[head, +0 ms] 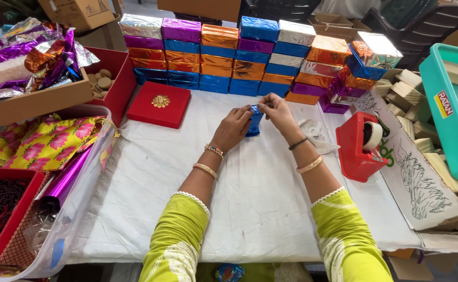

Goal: The recorder is wrapping small wooden blocks in decorative metallic paper and securing them with tape.

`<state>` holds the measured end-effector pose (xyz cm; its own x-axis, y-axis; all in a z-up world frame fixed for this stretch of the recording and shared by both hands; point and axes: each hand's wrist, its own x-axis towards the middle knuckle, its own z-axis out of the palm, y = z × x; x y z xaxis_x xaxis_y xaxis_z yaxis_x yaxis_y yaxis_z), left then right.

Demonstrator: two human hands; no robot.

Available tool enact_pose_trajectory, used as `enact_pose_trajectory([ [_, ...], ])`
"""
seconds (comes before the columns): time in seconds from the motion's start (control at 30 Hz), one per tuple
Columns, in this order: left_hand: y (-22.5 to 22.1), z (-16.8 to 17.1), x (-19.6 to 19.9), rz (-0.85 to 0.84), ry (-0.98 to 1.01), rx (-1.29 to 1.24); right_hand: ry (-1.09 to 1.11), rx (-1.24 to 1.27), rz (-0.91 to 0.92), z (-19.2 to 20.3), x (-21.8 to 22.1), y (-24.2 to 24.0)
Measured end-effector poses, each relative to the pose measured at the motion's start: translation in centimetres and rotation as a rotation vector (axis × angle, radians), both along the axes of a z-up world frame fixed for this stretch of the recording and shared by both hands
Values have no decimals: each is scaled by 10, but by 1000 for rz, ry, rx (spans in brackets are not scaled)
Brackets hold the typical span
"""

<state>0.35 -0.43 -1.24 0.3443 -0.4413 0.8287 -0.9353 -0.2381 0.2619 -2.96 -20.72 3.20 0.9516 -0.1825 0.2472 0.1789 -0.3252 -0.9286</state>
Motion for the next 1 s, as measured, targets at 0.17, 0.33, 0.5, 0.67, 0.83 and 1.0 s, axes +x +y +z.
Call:
enact_pose_trajectory([
  [0.17, -1, -1, 1, -4, 8, 16, 63, -158, -62, -9, 14, -1],
  [0.33, -1, 0, 0, -20, -15, 3, 67, -190, -80, -21, 24, -8],
  [0.5, -2, 0, 1, -28, -19, -21, 167, -151, -88, -5, 6, 6],
  [0.67, 5, 15, -8, -64, 72, 0, 131, 28, -75, 3, -10, 18],
  [0.83, 3, 9, -3, -16, 13, 32, 172, 297, 9, -14, -7, 10],
  [1.0, 3, 13, -7, -15, 37, 39, 88, 508, 133, -22, -14, 12],
])
